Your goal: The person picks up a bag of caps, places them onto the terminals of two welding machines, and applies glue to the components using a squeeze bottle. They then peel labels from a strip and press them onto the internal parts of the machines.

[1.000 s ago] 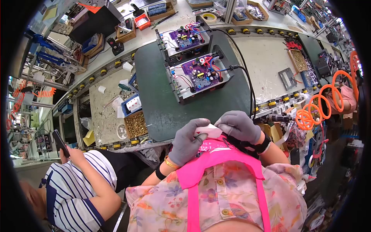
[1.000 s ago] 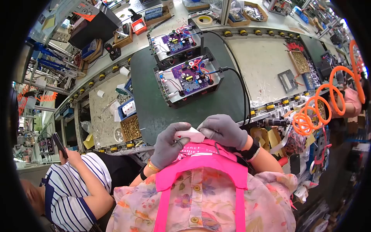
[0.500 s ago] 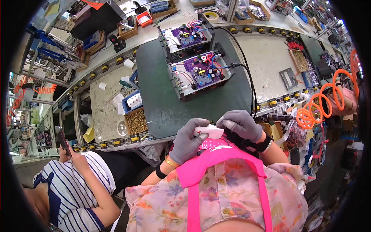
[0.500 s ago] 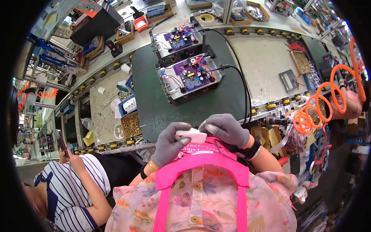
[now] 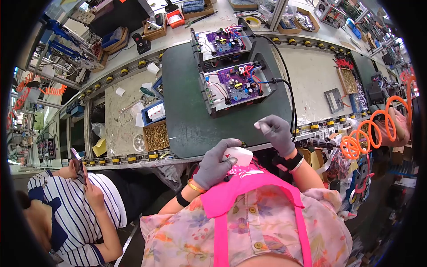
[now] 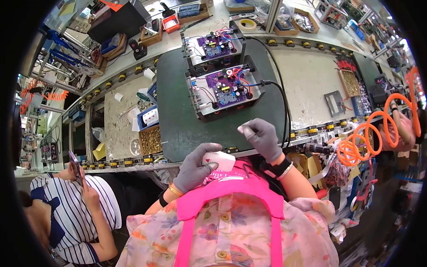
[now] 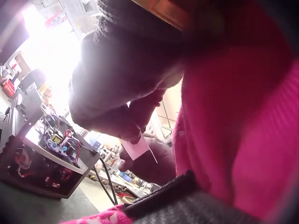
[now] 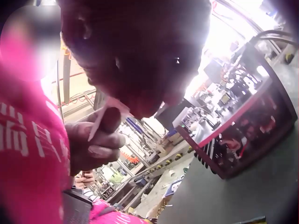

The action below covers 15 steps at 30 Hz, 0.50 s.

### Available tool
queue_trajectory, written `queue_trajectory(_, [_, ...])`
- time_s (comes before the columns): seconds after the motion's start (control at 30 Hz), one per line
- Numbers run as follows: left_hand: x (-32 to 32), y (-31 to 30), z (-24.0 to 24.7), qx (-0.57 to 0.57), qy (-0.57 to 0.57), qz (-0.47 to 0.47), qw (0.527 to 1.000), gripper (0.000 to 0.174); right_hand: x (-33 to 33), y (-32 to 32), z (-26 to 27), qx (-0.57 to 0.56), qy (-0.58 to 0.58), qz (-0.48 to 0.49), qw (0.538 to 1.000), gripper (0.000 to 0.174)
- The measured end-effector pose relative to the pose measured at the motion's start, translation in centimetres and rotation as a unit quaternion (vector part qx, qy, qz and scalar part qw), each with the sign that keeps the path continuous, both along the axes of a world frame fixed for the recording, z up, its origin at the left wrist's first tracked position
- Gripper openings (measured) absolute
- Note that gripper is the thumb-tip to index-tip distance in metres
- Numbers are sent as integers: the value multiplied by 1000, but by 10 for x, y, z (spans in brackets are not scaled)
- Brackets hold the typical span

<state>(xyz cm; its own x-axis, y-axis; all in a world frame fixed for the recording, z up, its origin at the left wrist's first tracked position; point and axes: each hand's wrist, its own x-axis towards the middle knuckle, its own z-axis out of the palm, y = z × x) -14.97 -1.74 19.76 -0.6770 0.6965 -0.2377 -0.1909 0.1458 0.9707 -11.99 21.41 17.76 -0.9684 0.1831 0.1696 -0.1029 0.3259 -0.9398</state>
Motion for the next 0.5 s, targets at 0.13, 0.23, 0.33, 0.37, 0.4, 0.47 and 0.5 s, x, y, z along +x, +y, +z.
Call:
queue_trajectory(0.13, [-9,-2,-5,5,26,-30,999,71,-13,-19,7,274,160,-23,948,7])
queue_trajectory(0.23, [-14,0,-20,40,40,-29,998,87,-16,-35,14,354,217,57,908,15])
queue_trajectory(0.33, [-18,-5,-28,62,32,-33,997,90,-14,-38,20,285,167,87,940,14])
queue_trajectory(0.37, [-18,-6,-31,73,25,-23,997,90,-13,-33,13,262,140,76,952,15])
queue_trajectory(0.4, [-17,-7,-33,87,-12,-7,996,91,-11,-29,8,189,79,63,977,14])
queue_trajectory(0.47, [-18,-7,-32,122,-92,10,988,92,-6,-23,2,37,-45,31,998,13])
queue_trajectory(0.5, [-19,-8,-29,142,-135,11,981,92,-5,-21,1,21,-62,41,997,18])
